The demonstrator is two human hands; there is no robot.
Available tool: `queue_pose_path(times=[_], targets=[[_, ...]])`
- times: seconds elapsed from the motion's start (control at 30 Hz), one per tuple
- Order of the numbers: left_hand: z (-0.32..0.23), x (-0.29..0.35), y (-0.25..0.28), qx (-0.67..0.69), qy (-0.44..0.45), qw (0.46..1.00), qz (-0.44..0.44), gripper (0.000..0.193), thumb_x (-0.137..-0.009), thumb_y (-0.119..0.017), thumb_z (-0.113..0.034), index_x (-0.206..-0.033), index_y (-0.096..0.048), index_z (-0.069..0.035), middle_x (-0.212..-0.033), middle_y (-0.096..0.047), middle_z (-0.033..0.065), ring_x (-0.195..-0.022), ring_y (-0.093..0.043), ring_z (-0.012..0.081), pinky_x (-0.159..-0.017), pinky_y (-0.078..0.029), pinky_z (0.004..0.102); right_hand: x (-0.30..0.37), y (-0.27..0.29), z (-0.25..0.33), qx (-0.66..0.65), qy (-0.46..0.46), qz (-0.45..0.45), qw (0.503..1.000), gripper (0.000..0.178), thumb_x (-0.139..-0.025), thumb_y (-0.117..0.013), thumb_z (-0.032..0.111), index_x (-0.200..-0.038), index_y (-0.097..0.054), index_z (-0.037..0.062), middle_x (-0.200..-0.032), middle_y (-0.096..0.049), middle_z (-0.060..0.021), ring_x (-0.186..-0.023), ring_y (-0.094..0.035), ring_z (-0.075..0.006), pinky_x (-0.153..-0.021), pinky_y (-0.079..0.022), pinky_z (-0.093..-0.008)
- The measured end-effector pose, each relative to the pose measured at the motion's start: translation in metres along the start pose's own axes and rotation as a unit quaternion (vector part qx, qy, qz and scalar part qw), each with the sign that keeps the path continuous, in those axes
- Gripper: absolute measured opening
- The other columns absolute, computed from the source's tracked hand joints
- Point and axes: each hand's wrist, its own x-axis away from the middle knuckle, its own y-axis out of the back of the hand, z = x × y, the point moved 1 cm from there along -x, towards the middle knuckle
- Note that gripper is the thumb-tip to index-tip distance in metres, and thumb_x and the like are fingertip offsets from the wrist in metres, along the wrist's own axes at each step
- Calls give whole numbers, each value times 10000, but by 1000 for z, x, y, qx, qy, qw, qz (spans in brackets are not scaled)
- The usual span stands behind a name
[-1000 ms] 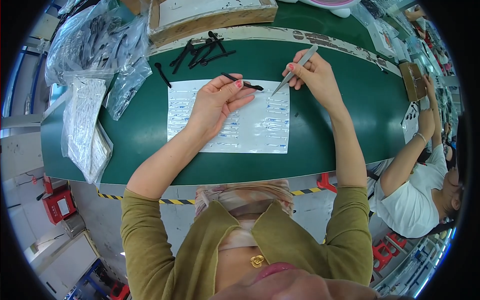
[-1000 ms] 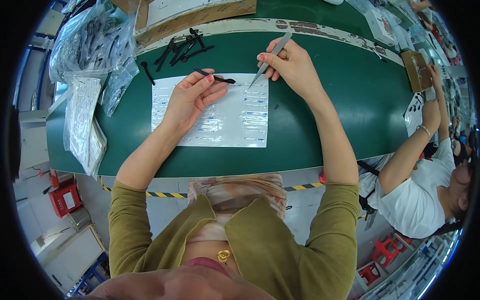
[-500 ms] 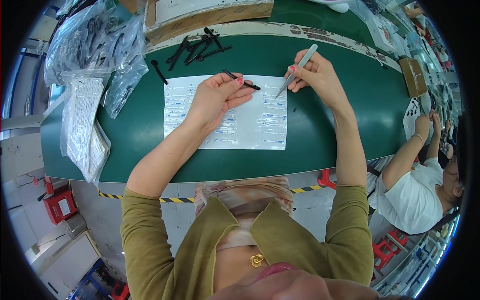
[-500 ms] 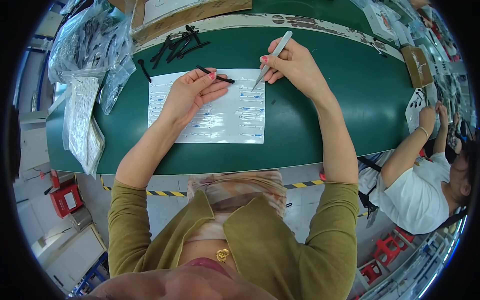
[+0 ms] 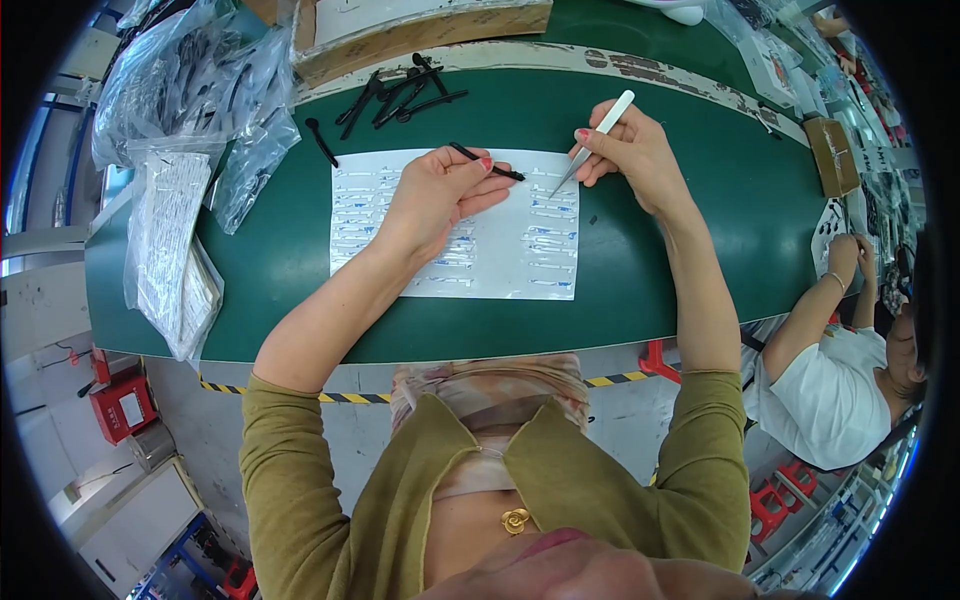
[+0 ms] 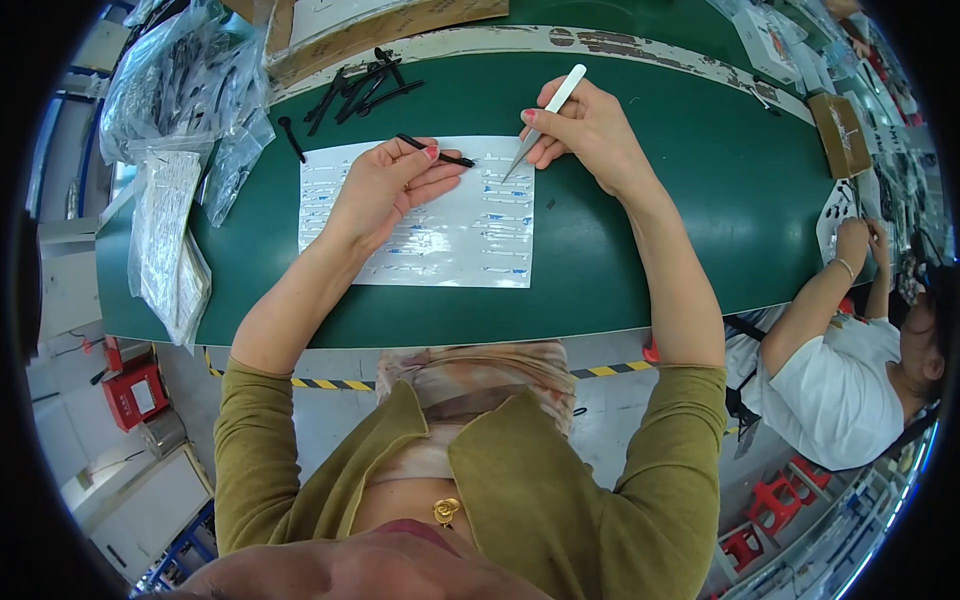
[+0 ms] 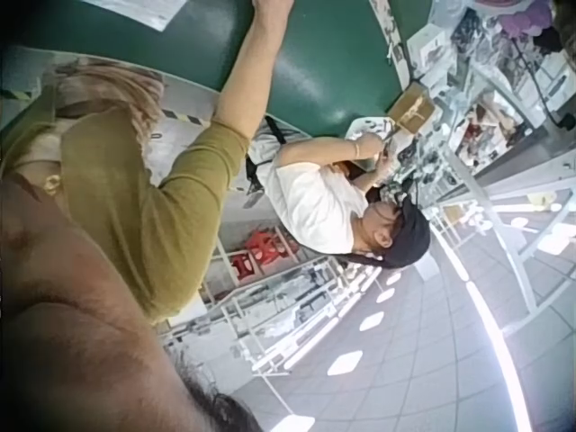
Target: The person removes black plastic components from plastic bags onto the table, then uses tweezers to peel adhesive strips from a sheet and apply them onto the plastic components.
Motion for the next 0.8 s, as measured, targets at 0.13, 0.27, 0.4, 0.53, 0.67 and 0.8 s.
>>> queue_pose_path(times=[0.13,0.27,0.4,0.53,0.67,0.8], targets=[[-1,0,1,4,-1,1000,5,69,-839,-485,-29,-869,-476,32,-922,-567,170,-856,-597,232,-773,-506,293,0,3,4,-53,-11,12,998,209,-782,-591,90,-888,-437,-3,-718,-589,-153,-517,-593,-163,-461,-489,-225],[-3,4,-2,-15,-12,1000,19,80,-841,-485,-34,-896,-486,25,-947,-573,178,-862,-600,233,-772,-508,299,0,7,6,-171,1,7,985,203,-785,-587,100,-887,-439,4,-721,-592,-160,-510,-592,-156,-459,-489,-224],[-3,5,-4,-18,-26,998,52,112,-835,-493,-26,-942,-475,3,-967,-579,183,-855,-607,232,-764,-515,309,5,2,9,-247,9,4,969,162,-796,-566,106,-871,-444,30,-720,-591,-160,-485,-577,-146,-433,-467,-224],[-1,10,-1,-16,-65,994,83,138,-826,-500,-3,-957,-459,-15,-961,-584,184,-847,-607,231,-758,-515,304,12,-14,11,-222,-49,45,973,213,-793,-561,103,-942,-463,-12,-706,-589,-142,-469,-567,-140,-413,-456,-222],[-1,15,-3,-23,-113,988,101,130,-819,-508,4,-937,-460,-24,-964,-582,196,-864,-603,242,-750,-515,309,20,-26,15,-187,-96,102,972,258,-788,-569,119,-966,-482,-46,-697,-587,-139,-477,-572,-142,-431,-471,-216],[0,13,0,-21,-148,983,107,117,-816,-512,3,-916,-458,-23,-979,-574,206,-883,-599,257,-748,-517,314,25,-34,18,-151,-92,101,979,234,-785,-581,123,-904,-528,-71,-686,-586,-137,-492,-579,-145,-433,-473,-216]])
